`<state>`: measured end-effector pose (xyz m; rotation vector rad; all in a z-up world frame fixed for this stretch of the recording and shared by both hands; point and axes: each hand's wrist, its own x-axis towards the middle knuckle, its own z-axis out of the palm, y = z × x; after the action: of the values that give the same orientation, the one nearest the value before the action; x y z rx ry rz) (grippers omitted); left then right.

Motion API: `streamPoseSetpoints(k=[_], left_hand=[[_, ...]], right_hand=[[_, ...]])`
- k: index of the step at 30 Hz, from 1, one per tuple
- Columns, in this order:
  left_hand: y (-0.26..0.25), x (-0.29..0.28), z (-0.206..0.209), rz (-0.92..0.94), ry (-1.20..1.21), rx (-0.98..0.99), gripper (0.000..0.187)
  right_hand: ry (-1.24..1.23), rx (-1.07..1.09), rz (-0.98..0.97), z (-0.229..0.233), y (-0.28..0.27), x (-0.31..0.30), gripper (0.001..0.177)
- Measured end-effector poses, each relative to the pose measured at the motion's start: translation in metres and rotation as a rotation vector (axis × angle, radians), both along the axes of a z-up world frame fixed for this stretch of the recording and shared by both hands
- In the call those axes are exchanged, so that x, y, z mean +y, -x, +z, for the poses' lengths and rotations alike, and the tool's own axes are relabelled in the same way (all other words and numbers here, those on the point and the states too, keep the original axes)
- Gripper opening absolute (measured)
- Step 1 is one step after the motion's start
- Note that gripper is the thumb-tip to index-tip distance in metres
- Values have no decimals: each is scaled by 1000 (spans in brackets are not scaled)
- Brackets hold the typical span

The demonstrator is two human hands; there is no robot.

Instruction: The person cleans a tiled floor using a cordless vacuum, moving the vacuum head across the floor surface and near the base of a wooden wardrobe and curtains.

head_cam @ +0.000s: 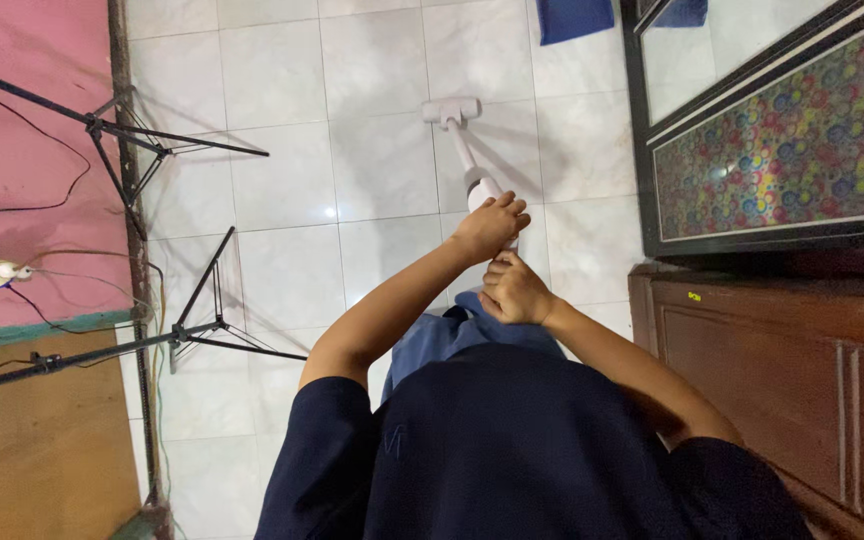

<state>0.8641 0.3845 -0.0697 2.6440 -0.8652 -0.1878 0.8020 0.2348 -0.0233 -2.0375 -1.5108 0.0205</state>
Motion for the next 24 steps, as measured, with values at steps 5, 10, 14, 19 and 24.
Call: streamPoseSetpoints(k=[5, 10, 14, 19, 24], left_hand=[[-11, -12, 24, 0, -21, 24, 29], [-33, -17, 37, 0, -1, 53, 28], [-64, -14, 16, 42, -31, 31, 28], [-127, -16, 1, 78, -11, 16, 30], [-181, -35, 16, 102, -45, 2, 32]], right_hand=[[54, 32, 7, 27, -14, -13, 31], [7, 7, 61, 33, -39, -21, 27], [97, -22, 87, 14, -76, -20, 29], [111, -38, 96, -9, -144, -22, 25], [108, -24, 147, 13, -205, -47, 24]])
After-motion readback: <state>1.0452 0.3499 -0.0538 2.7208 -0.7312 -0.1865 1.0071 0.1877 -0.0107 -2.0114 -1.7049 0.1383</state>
